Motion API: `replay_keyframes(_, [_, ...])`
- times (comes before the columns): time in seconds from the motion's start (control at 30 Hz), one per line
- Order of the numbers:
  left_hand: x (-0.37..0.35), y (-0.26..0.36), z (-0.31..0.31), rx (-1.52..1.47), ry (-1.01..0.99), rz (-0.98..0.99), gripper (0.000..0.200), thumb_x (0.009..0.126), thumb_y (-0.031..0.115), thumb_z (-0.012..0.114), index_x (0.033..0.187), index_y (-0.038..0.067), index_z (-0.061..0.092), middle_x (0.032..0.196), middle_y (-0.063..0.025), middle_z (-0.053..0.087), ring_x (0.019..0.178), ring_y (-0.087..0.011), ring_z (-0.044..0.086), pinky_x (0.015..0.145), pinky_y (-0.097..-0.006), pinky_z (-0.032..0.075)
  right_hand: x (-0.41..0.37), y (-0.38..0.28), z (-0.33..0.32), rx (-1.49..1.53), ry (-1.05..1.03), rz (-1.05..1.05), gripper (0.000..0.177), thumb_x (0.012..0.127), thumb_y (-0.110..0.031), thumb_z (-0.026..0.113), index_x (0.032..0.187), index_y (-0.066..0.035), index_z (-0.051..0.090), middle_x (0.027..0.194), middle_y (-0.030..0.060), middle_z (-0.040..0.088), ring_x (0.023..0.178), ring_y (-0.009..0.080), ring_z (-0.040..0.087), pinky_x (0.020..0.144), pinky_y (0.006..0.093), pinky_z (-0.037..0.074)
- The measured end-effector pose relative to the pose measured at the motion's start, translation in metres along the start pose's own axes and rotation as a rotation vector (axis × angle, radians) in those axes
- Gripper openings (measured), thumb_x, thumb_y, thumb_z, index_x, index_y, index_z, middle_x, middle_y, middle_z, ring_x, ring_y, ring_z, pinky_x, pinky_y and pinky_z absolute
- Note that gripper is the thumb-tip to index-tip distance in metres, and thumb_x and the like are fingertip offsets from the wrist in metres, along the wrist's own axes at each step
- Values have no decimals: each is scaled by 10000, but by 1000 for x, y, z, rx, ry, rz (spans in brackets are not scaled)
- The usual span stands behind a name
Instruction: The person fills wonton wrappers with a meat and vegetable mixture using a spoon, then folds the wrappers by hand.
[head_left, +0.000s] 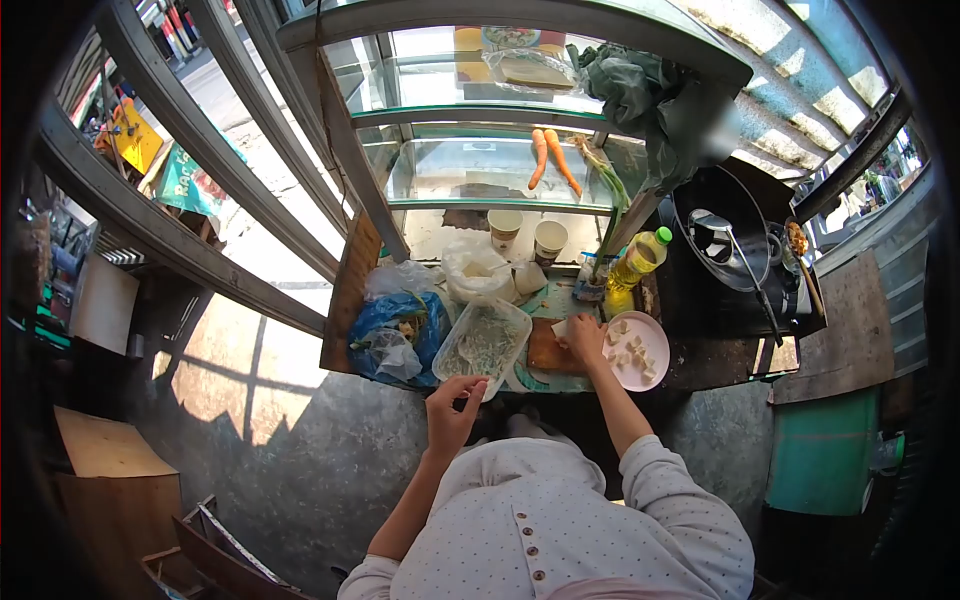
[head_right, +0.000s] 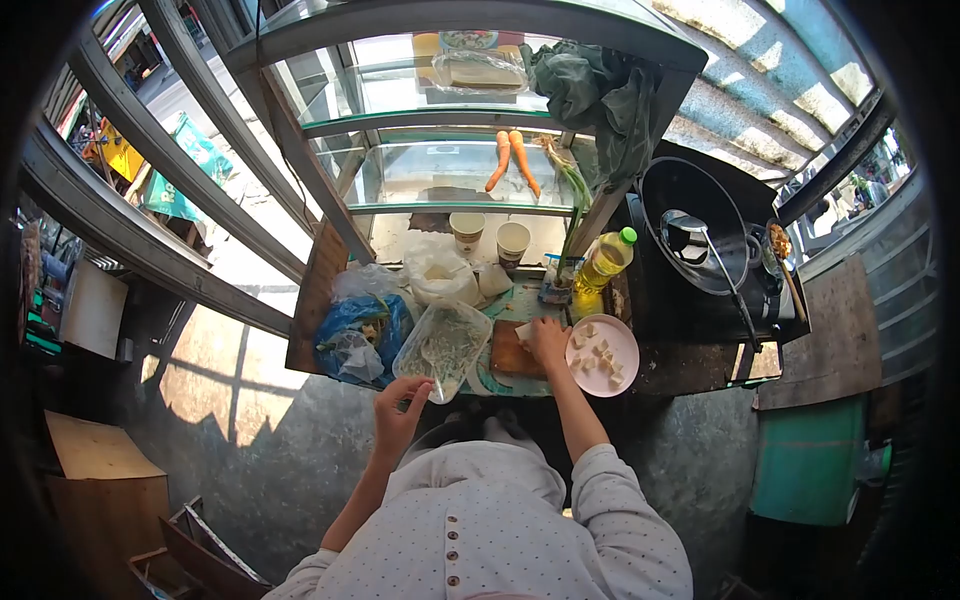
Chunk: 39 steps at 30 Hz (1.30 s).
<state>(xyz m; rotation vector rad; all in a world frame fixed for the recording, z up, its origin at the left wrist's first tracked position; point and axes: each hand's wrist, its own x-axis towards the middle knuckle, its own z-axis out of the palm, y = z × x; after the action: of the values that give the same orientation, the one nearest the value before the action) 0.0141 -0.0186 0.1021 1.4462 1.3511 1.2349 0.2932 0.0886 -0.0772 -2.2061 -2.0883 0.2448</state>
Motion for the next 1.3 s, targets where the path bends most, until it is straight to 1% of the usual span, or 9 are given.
replay_keyframes(0.1, [-5,-7,-3,9,32,-10,102,816,97,606,857,20,659,778,-77,641,664,-138,586,602,-237,447,0,2,-2,91,10,-1,518,618,-288,750,1070,-114,568,998,71,570,968,277,542,842,548,357])
replay_keyframes(0.2, [-9,-10,-6,16,60,-28,103,816,95,606,858,19,661,780,-78,642,662,-137,586,605,-234,452,-2,2,0,124,43,4,510,640,-267,731,1105,-118,582,1025,81,564,955,278,549,850,510,351])
replay_keyframes(0.4, [-10,-10,-7,23,88,-32,106,815,96,607,857,16,663,779,-79,642,656,-135,586,604,-234,454,-6,3,5,195,137,-21,377,681,-203,700,1037,-105,620,964,77,580,910,273,563,826,441,371])
replay_keyframes(0.53, [-9,-7,-6,39,56,-46,116,838,94,581,855,9,658,793,-70,645,707,-123,599,618,-229,460,-7,6,8,212,211,-58,248,702,-173,679,932,-94,632,900,59,593,867,264,568,780,416,377])
replay_keyframes(0.7, [-9,-8,-1,15,67,-36,106,819,86,598,856,9,660,773,-85,641,660,-138,594,604,-233,457,0,13,14,227,187,-74,119,720,-149,653,822,-96,621,854,45,600,817,246,575,749,400,375])
replay_keyframes(0.8, [-8,-7,1,17,57,-36,106,820,84,596,857,7,660,771,-86,640,657,-140,594,601,-234,457,3,18,15,217,146,-126,147,708,-156,650,847,-110,639,850,58,612,836,255,571,751,402,371])
replay_keyframes(0.9, [-7,-6,1,19,55,-37,107,820,82,595,856,5,659,771,-87,640,653,-141,593,596,-236,456,1,15,13,186,178,-135,180,708,-157,646,887,-141,652,881,44,608,869,240,563,762,407,367])
replay_keyframes(1.1, [-4,-8,1,16,54,-23,105,821,81,594,857,8,660,770,-84,641,647,-142,591,587,-236,454,-6,11,3,138,110,-284,228,700,-161,648,922,-213,669,966,10,572,957,205,520,781,412,366])
replay_keyframes(1.3, [-2,-7,1,18,43,-35,115,834,90,580,852,9,660,795,-75,647,693,-131,603,607,-233,462,0,14,4,141,98,-325,204,688,-154,648,888,-194,664,944,11,559,961,208,513,758,406,375])
